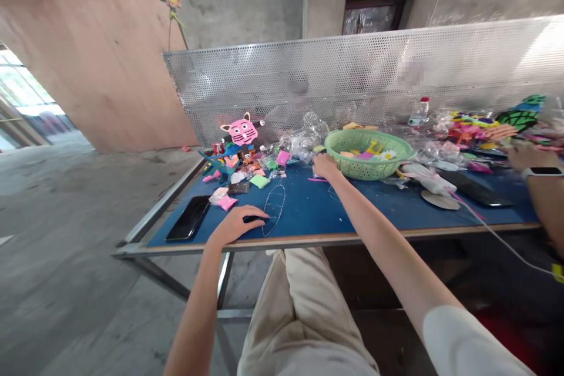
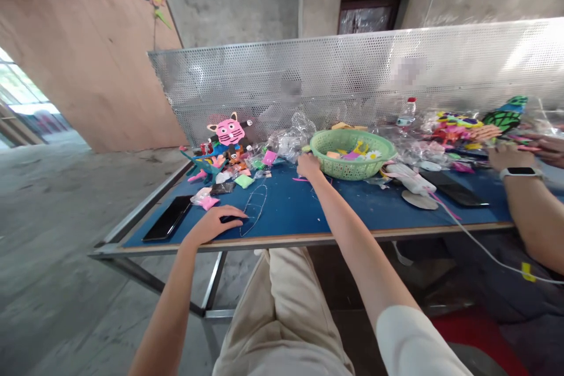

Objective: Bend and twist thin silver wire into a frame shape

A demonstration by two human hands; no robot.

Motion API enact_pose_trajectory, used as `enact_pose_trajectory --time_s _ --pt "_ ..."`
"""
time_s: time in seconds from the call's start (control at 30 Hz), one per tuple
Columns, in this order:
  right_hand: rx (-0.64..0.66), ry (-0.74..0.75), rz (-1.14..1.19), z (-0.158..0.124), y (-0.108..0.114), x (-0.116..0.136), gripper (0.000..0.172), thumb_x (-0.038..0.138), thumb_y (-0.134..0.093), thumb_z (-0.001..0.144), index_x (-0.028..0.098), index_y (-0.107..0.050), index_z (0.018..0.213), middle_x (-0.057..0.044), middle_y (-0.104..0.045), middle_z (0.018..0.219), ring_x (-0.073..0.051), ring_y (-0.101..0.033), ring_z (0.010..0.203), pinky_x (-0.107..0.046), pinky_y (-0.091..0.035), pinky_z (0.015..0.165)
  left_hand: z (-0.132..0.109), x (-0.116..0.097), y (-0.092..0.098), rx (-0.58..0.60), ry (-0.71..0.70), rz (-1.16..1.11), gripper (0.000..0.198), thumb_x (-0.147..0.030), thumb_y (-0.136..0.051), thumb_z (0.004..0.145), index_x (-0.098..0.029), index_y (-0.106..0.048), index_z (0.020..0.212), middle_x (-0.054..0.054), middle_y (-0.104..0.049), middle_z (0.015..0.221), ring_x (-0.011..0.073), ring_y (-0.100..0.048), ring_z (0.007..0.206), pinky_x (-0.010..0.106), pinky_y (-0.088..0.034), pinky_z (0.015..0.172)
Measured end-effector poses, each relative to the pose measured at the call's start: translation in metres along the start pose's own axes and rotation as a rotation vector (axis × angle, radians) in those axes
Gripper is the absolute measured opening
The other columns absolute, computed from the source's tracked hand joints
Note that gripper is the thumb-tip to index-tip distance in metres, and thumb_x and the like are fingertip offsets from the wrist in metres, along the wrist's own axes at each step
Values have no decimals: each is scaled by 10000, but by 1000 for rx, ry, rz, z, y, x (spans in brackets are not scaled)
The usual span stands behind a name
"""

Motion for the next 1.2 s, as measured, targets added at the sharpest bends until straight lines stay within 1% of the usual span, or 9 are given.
enact_pose_trajectory --time_s 0.2,0.37,0.53,0.6,0.7,0.83,0.9,1.0,1.2 --pt "-58 39 41 0 -28 -8 259 126 -544 864 58 -725 1037 -259 -596 1261 -364 -470 1228 -453 -384 1024 14 -3 13 -264 -51 47 289 -469 -611 897 -249 -735 1038 51 -728 1119 222 -673 1025 357 -519 960" --pt "-77 128 169 4 -20 -15 181 193 -582 896 173 -759 931 -121 -726 1040 -249 -598 1023 -339 -443 918 60 4 23 -68 -35 188 291 -464 -600 889 -286 -750 1062 33 -725 1156 255 -656 1085 361 -492 971" --pt "-422 285 585 -6 0 -8 221 279 -562 927 190 -753 995 -69 -753 978 -200 -660 869 -292 -474 832 108 18 22 241 -27 166 158 -366 -681 812 -272 -793 875 26 -770 914 230 -707 850 308 -526 800" --pt "-484 301 677 -9 4 -4 234 316 -567 923 193 -752 1000 -62 -757 927 -196 -672 821 -288 -487 799 124 18 25 250 -46 147 148 -358 -683 811 -268 -796 843 25 -772 865 221 -707 810 308 -525 788" --pt "-456 280 737 -10 2 -4 221 317 -585 905 191 -752 978 -53 -753 827 -192 -683 747 -296 -508 776 145 15 31 -1 -70 70 191 -382 -682 826 -255 -799 908 41 -777 945 226 -706 870 324 -530 824" --pt "-369 160 803 -4 -6 -10 200 271 -577 895 172 -748 924 -45 -743 762 -167 -681 614 -281 -532 687 164 20 21 -578 -104 -26 267 -390 -624 881 -206 -785 990 65 -759 1035 225 -692 974 331 -537 873" --pt "-310 128 783 -2 -9 -10 201 275 -591 888 166 -741 810 -41 -734 706 -160 -665 554 -271 -531 633 168 26 10 -776 -47 -67 294 -393 -595 901 -197 -775 1026 66 -754 1058 222 -692 996 338 -545 885" --pt "-188 142 757 -3 -11 -4 247 283 -618 882 167 -703 681 -35 -712 620 -155 -643 491 -265 -528 578 168 34 -6 -817 13 -69 288 -407 -618 891 -217 -777 1036 56 -758 1054 225 -700 976 351 -557 882" --pt "-132 134 841 0 -20 11 189 253 -628 885 159 -676 728 -42 -731 668 -148 -677 527 -233 -538 560 162 35 -13 -652 -54 -9 260 -375 -598 912 -244 -780 1042 45 -751 1067 216 -695 973 365 -545 933"
Point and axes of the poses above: each hand's wrist, its own z-axis towards the middle knuckle, its own y-axis out of the back of the hand, x = y × z, the point moved 1 cm from there along z, towards the middle knuckle
